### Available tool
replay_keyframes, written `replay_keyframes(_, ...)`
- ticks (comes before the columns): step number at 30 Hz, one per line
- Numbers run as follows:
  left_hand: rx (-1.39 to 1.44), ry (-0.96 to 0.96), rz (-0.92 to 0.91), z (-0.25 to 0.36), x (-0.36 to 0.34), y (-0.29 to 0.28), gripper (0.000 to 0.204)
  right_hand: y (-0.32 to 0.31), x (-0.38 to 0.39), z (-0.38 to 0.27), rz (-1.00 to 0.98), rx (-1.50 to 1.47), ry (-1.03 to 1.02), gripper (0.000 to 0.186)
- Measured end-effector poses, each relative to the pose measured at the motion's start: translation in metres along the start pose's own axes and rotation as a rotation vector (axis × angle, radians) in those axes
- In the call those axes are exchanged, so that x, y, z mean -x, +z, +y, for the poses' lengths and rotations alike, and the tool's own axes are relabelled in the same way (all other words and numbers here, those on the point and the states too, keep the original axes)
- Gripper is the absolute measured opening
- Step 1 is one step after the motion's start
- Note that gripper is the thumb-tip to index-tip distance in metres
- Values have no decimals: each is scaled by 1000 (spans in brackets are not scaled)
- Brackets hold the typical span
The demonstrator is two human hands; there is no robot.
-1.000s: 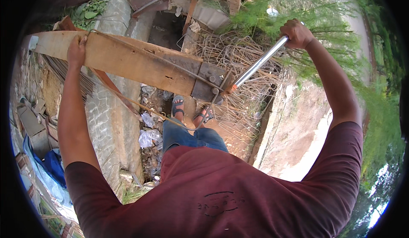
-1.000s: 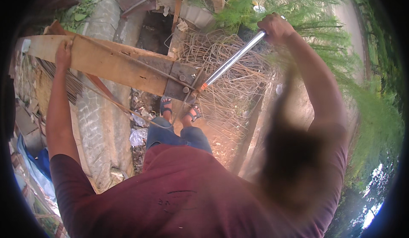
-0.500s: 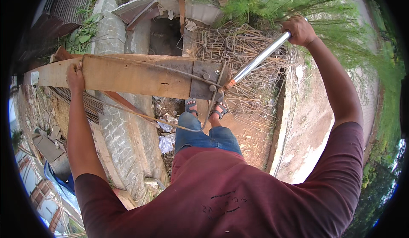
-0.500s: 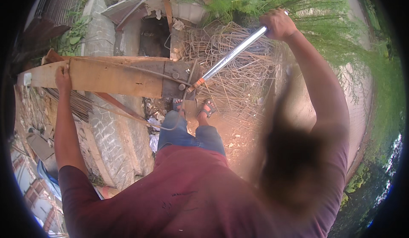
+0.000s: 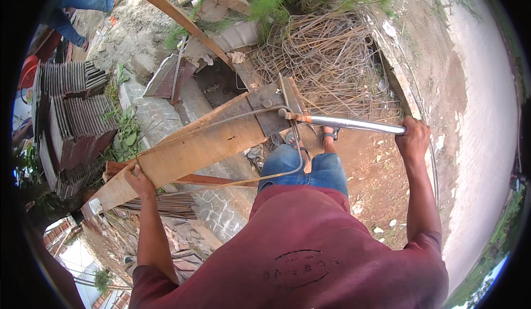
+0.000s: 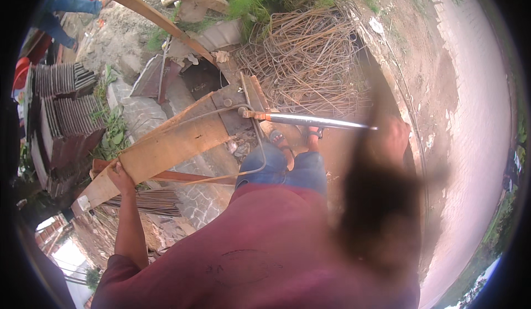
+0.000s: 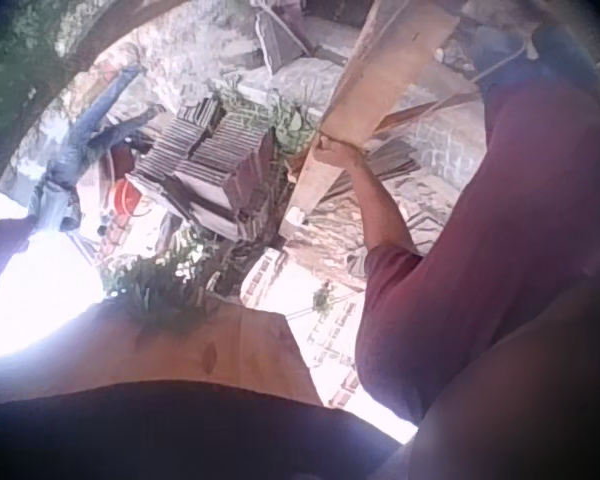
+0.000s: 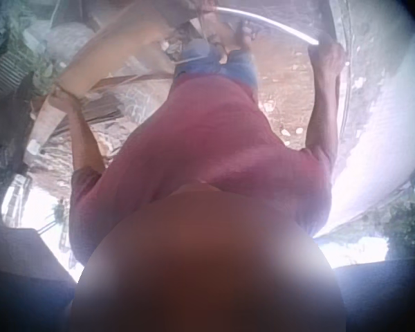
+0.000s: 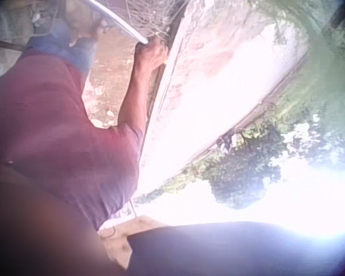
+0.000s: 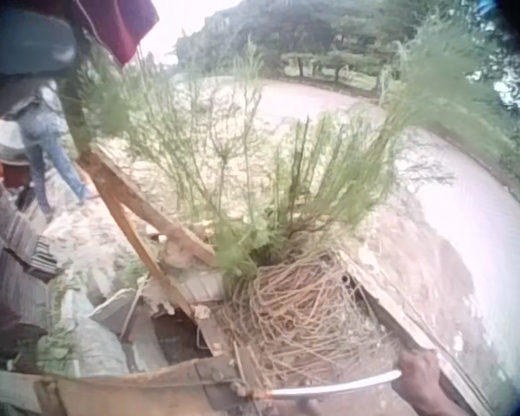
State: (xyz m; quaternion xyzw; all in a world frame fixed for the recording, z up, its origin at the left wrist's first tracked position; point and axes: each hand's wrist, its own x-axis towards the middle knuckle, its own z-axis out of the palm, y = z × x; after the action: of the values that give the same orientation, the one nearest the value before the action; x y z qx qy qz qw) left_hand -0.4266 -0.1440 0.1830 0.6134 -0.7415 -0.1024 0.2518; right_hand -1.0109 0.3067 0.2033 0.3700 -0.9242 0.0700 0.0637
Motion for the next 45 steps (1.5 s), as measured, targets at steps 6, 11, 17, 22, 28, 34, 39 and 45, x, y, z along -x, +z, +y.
replay_keyframes(6,-95,9,-182,7,-25,86,30,-27,91,-54,-196,11,422,5)
replay_keyframes(11,-277,81,-92,98,-27,143,30,20,69,-15,-96,-119,260,6)
replay_keyframes(17,-333,38,-80,121,-23,131,31,52,50,4,134,-156,158,9)
replay_keyframes(22,-331,12,-26,111,-12,101,31,30,35,4,300,-333,174,16)
replay_keyframes(28,-175,66,151,124,7,43,32,59,97,44,-186,-327,531,17)
replay_keyframes(34,87,318,-121,184,77,-7,33,63,205,72,-802,-263,929,37)
replay_keyframes(39,156,888,-647,258,158,12,37,41,300,102,-979,-159,1203,39)
replay_keyframes(45,50,600,-982,278,154,11,15,10,344,109,-1136,-137,1129,40)
